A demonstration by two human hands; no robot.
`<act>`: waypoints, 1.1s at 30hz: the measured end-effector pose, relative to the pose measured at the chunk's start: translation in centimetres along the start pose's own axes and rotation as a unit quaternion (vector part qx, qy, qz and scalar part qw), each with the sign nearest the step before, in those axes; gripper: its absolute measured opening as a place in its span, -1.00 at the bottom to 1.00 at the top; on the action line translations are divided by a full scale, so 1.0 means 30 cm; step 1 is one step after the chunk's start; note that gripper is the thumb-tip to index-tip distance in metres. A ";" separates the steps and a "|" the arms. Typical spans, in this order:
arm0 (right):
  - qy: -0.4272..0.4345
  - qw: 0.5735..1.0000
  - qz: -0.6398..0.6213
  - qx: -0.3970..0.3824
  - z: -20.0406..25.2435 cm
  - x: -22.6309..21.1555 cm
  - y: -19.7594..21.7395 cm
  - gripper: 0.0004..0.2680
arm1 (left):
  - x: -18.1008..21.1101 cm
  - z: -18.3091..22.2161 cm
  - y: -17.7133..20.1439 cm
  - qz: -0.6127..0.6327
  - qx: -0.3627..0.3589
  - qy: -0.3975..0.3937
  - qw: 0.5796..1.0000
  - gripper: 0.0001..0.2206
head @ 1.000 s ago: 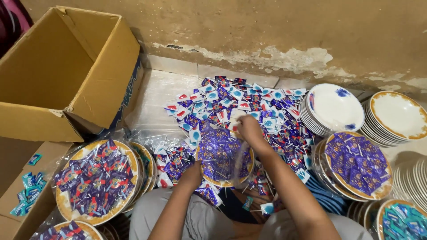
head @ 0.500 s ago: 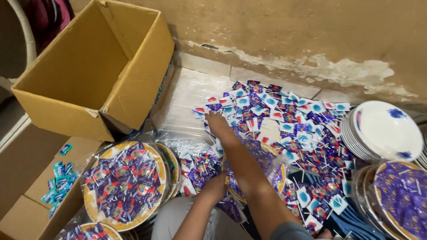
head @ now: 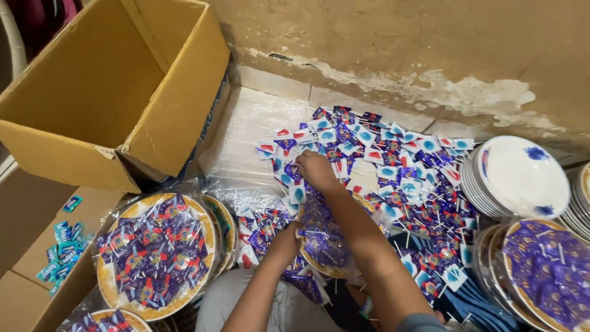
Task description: Arranging small candy packets onto decorative plates on the floor.
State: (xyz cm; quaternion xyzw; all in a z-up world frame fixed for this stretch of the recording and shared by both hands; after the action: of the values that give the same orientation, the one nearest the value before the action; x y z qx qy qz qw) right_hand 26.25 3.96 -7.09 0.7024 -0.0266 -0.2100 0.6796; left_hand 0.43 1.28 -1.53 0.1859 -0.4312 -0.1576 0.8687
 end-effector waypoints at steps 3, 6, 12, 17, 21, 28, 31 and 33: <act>-0.063 0.995 -0.069 0.026 0.120 0.017 0.122 -0.80 | -0.010 -0.051 -0.017 0.009 0.024 0.006 1.000 -0.61; -0.140 0.977 -0.131 0.091 0.270 0.096 0.192 -0.77 | 0.067 0.021 -0.008 0.057 0.049 0.019 0.997 -0.54; -0.289 0.871 -0.319 0.238 0.747 0.260 0.276 -0.73 | -0.082 -0.144 -0.077 0.041 0.097 0.024 0.994 -0.58; -0.418 0.739 -0.440 0.292 1.133 0.546 -0.015 -0.88 | -0.132 -0.184 -0.082 0.032 0.115 0.003 0.993 -0.58; -0.436 0.643 -0.571 0.266 1.213 0.417 -0.038 -0.74 | -0.180 -0.231 -0.093 0.025 0.132 0.003 0.991 -0.56; -0.389 0.637 -0.630 0.214 1.068 0.222 -0.098 -0.87 | -0.160 -0.200 -0.090 0.011 0.130 -0.004 0.991 -0.56; -0.379 0.658 -0.616 0.209 1.001 0.220 -0.189 -0.80 | -0.147 -0.184 -0.085 0.006 0.119 -0.001 0.993 -0.53; -0.423 0.780 -0.433 0.158 0.952 0.269 -0.297 -0.82 | -0.158 -0.201 -0.090 -0.001 0.111 0.005 0.994 -0.52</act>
State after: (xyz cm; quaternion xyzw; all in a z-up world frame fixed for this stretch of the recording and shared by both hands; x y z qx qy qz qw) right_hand 21.94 -24.92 -17.43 0.5780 -0.0372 -0.7511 0.3169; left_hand 2.26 2.08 -9.41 0.2826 -0.4417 -0.1091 0.8445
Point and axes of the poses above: each hand's wrist, its own z-axis away from the middle knuckle, its own y-axis out of the back of the hand, x = y × z, the point moved 2 cm from there along -z, towards the middle knuckle, and after that the axes turned 11 degrees about -x, right-handed, at the moved point
